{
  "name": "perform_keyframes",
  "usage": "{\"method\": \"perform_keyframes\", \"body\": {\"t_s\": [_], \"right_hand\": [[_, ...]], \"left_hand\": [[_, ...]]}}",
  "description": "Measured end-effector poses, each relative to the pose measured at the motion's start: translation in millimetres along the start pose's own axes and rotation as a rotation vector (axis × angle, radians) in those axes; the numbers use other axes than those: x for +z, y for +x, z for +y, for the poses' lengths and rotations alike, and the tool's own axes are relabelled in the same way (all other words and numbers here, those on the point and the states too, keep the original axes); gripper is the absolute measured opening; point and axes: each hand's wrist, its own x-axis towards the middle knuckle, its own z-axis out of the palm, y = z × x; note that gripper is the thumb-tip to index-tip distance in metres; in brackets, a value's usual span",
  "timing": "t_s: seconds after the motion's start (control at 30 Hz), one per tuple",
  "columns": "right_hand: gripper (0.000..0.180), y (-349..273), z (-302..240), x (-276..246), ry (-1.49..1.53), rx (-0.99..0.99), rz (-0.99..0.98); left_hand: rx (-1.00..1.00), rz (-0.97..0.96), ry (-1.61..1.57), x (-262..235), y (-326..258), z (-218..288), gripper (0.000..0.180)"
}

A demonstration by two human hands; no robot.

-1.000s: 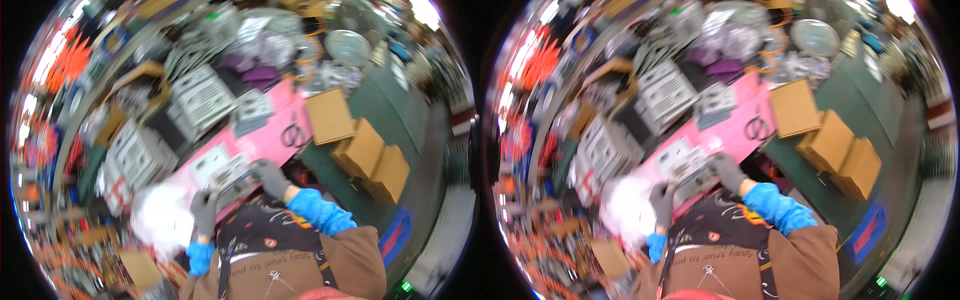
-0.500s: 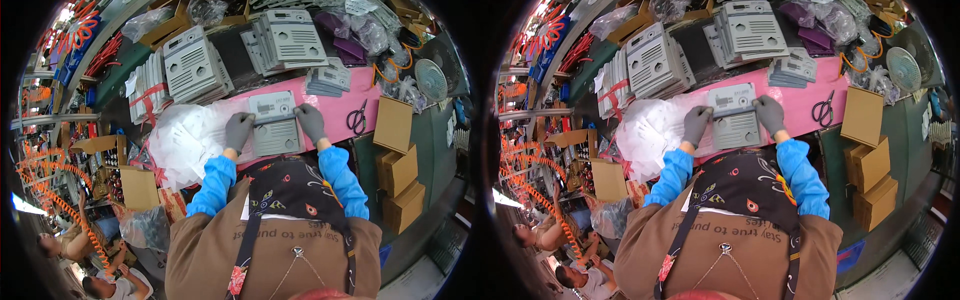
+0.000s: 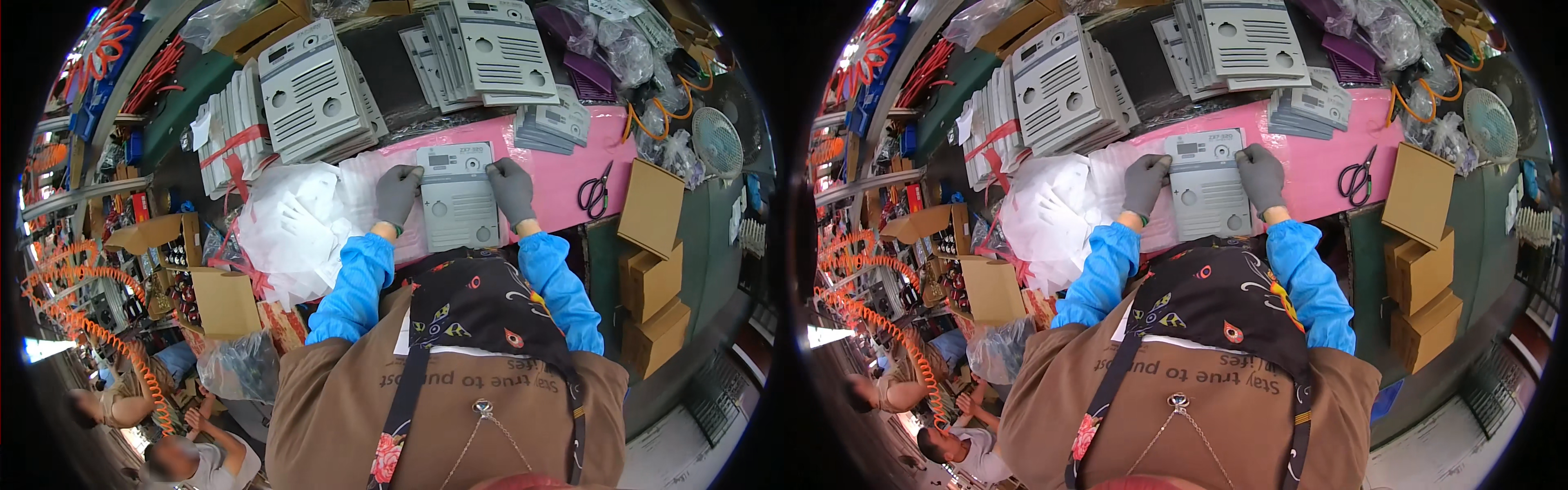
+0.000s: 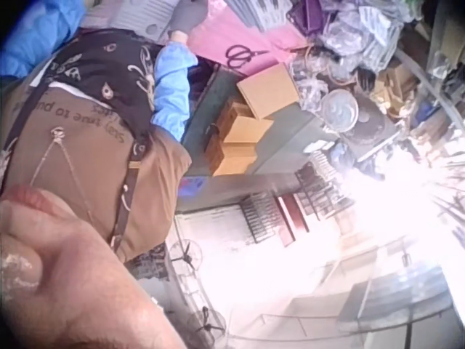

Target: The person repeatedly picks up gray plastic electronic component housings, places them into clear plastic bags, and stacks the packaged units on a pink work surface. The person handles the items one at a time, using both hands to open the bags and insert the components.

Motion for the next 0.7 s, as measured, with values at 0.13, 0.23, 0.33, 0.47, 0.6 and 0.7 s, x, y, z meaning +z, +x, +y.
{"method": "perform_keyframes", "body": {"t_s": [0.13, 0.23, 0.33, 0.47, 0.6, 0.7], "right_hand": [[0.026, 0.1, 3.0, 2.4, 0.042, -0.017, 0.042], [0.024, -0.5, 1.7, 3.4, 0.087, -0.012, 0.047], [0.023, 0.9, 1.9, 3.4, 0.106, -0.003, 0.032], [0.023, 1.6, 1.8, 3.6, 0.1, -0.004, 0.039], [0.023, 1.9, 3.1, 4.6, 0.096, -0.008, 0.044], [0.023, 3.2, 4.9, 6.2, 0.079, -0.03, 0.054]], "left_hand": [[0.024, 0.007, -0.036, 3.3, -1.0, 3.2, 0.026], [0.04, 0.028, 0.017, 3.3, -2.5, 6.7, 0.025], [0.036, 0.041, -0.009, 5.1, -2.4, 3.1, 0.024], [0.033, 0.057, -0.03, 7.3, -4.5, 4.3, 0.024], [0.013, 0.068, -0.032, 8.0, -3.3, 4.3, 0.024], [0.005, 0.072, -0.034, 8.3, -3.3, 3.8, 0.023]]}}
